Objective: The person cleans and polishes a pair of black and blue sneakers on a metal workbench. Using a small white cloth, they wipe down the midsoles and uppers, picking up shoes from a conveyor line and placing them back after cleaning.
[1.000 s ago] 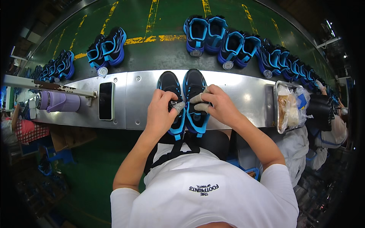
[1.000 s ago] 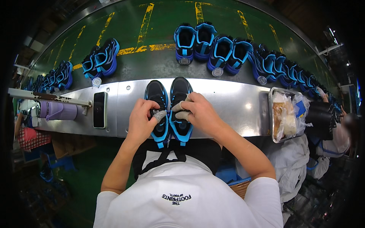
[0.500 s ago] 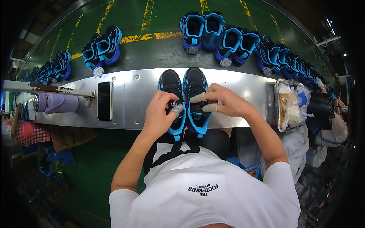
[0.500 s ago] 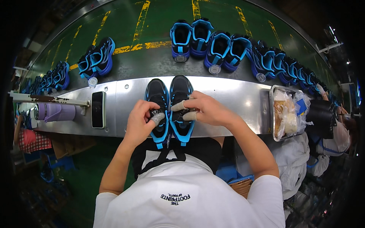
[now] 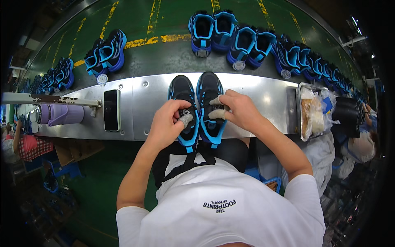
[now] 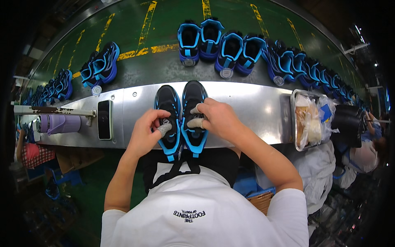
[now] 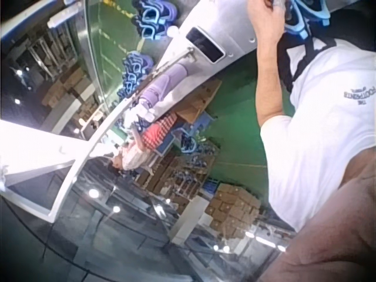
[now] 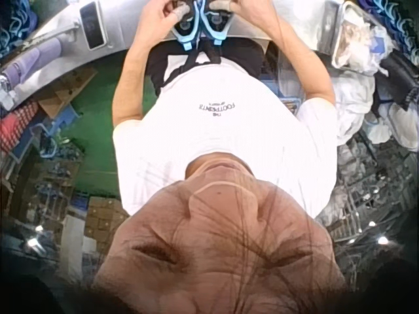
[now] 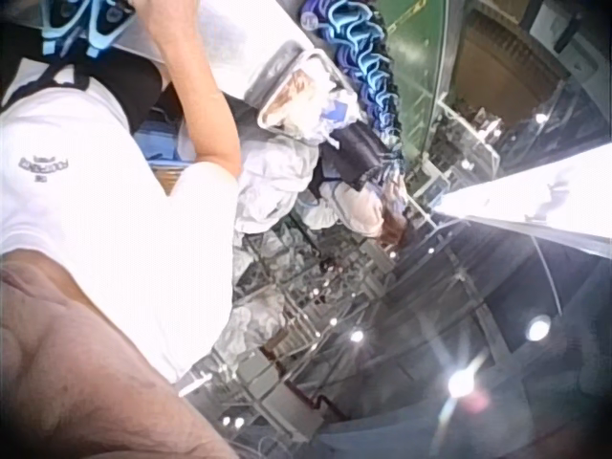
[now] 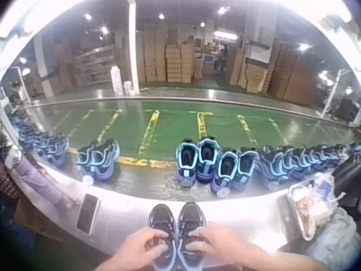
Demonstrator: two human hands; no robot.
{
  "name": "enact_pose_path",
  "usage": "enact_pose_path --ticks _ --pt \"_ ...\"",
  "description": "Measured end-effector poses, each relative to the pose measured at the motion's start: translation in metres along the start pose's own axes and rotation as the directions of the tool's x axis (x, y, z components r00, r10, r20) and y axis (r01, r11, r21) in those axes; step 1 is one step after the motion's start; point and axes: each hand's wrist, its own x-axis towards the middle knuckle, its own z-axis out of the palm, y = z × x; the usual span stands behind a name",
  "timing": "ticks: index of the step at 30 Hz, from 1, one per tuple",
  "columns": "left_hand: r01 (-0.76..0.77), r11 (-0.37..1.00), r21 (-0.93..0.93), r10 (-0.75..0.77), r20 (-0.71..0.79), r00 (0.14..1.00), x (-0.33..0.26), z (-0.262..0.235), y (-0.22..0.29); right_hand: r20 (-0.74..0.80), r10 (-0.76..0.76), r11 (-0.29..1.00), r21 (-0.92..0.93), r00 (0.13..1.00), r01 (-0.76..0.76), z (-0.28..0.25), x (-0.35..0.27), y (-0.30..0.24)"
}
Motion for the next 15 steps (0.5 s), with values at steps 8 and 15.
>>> enact_pose_path --ticks 8,15 --pt "0.017 0.999 0.027 -0.015 -0.071 0.997 0.009 -0.004 -0.020 0.188 -0.262 0.964 0.094 0.946 0.249 0.004 0.032 0.010" --pt "0.011 0.998 0.056 -0.002 -0.144 0.990 0.014 -0.009 -0.036 0.068 -0.230 0.962 0.166 0.971 0.216 0.031 0.049 0.015"
